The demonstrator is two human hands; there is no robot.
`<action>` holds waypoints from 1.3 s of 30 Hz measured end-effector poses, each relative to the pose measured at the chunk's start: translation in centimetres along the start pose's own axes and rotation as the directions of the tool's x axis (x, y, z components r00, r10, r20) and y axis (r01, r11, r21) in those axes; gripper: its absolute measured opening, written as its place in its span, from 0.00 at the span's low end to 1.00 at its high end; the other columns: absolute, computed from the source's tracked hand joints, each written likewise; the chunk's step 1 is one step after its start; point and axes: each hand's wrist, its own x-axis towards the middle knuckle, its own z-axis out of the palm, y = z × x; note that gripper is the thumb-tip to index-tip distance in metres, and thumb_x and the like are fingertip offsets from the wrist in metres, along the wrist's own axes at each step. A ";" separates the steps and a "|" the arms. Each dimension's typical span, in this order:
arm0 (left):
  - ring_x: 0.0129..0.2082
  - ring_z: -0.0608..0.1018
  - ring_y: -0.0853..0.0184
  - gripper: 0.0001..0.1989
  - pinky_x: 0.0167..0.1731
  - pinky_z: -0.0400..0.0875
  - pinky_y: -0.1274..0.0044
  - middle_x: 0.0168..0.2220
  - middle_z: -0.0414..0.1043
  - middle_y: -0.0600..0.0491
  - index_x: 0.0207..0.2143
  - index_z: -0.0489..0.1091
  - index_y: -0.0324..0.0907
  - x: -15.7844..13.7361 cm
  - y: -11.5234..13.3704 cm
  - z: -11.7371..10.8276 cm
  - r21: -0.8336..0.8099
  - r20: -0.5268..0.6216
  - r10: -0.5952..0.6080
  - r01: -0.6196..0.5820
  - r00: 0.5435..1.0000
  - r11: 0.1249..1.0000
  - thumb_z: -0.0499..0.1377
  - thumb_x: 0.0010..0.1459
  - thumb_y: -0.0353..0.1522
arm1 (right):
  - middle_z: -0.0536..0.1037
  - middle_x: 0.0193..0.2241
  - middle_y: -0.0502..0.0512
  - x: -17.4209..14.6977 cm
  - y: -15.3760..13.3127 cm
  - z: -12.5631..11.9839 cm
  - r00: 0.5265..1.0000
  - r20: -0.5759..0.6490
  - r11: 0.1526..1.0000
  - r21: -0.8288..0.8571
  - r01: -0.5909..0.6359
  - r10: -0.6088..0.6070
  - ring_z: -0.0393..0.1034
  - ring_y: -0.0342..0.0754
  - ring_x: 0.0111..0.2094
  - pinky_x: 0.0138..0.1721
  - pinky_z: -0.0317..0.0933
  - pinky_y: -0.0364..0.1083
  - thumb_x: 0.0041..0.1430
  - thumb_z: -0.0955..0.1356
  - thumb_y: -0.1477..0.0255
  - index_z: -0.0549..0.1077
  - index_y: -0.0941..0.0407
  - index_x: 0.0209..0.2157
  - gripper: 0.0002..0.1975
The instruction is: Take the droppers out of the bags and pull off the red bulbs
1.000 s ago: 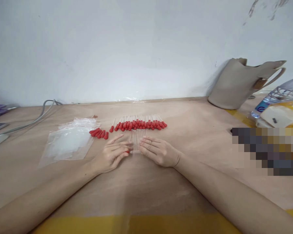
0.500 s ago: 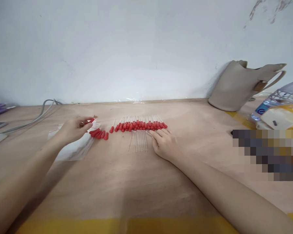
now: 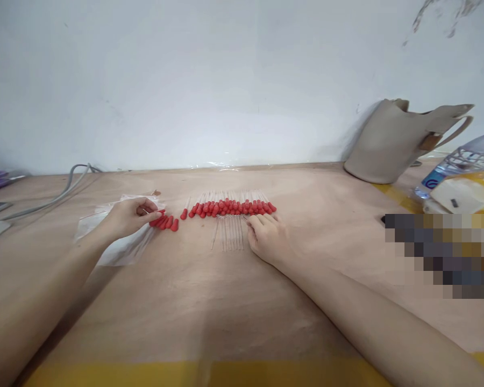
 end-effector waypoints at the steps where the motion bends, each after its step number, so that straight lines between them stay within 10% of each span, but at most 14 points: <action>1: 0.26 0.75 0.67 0.14 0.27 0.67 0.77 0.28 0.73 0.55 0.29 0.68 0.43 0.0 0.1 0.1 0.002 -0.026 0.023 -0.023 0.999 1.000 0.59 0.45 0.43 | 0.73 0.22 0.50 0.0 0.0 0.0 1.000 0.000 1.000 -0.001 0.002 -0.002 0.65 0.43 0.27 0.35 0.50 0.44 0.54 0.60 0.77 0.67 0.58 0.27 0.06; 14: 0.25 0.74 0.66 0.14 0.26 0.64 0.77 0.27 0.73 0.56 0.25 0.70 0.44 -0.4 1.1 0.0 0.097 0.029 0.052 -0.055 0.998 0.994 0.63 0.40 0.43 | 0.74 0.25 0.52 0.1 -0.4 0.3 0.997 0.071 0.998 0.055 0.011 -0.015 0.66 0.45 0.30 0.38 0.51 0.45 0.57 0.61 0.73 0.70 0.58 0.29 0.07; 25: 0.46 0.68 0.56 0.13 0.43 0.60 0.67 0.37 0.70 0.49 0.27 0.73 0.45 -0.8 2.2 2.2 0.372 -0.250 0.290 -0.185 0.924 0.910 0.54 0.52 0.42 | 0.74 0.30 0.55 0.5 -1.1 -0.8 0.977 0.208 0.996 0.085 0.031 -0.048 0.65 0.47 0.34 0.40 0.50 0.48 0.59 0.60 0.62 0.71 0.57 0.35 0.15; 39: 0.48 0.65 0.54 0.16 0.52 0.44 0.58 0.43 0.68 0.47 0.25 0.74 0.44 -0.9 3.8 5.4 0.463 -0.290 0.282 -0.124 0.915 0.878 0.54 0.51 0.45 | 0.74 0.35 0.57 0.5 -1.1 -0.8 0.975 0.217 0.995 0.099 0.033 -0.054 0.64 0.49 0.38 0.42 0.51 0.49 0.59 0.60 0.60 0.71 0.58 0.38 0.17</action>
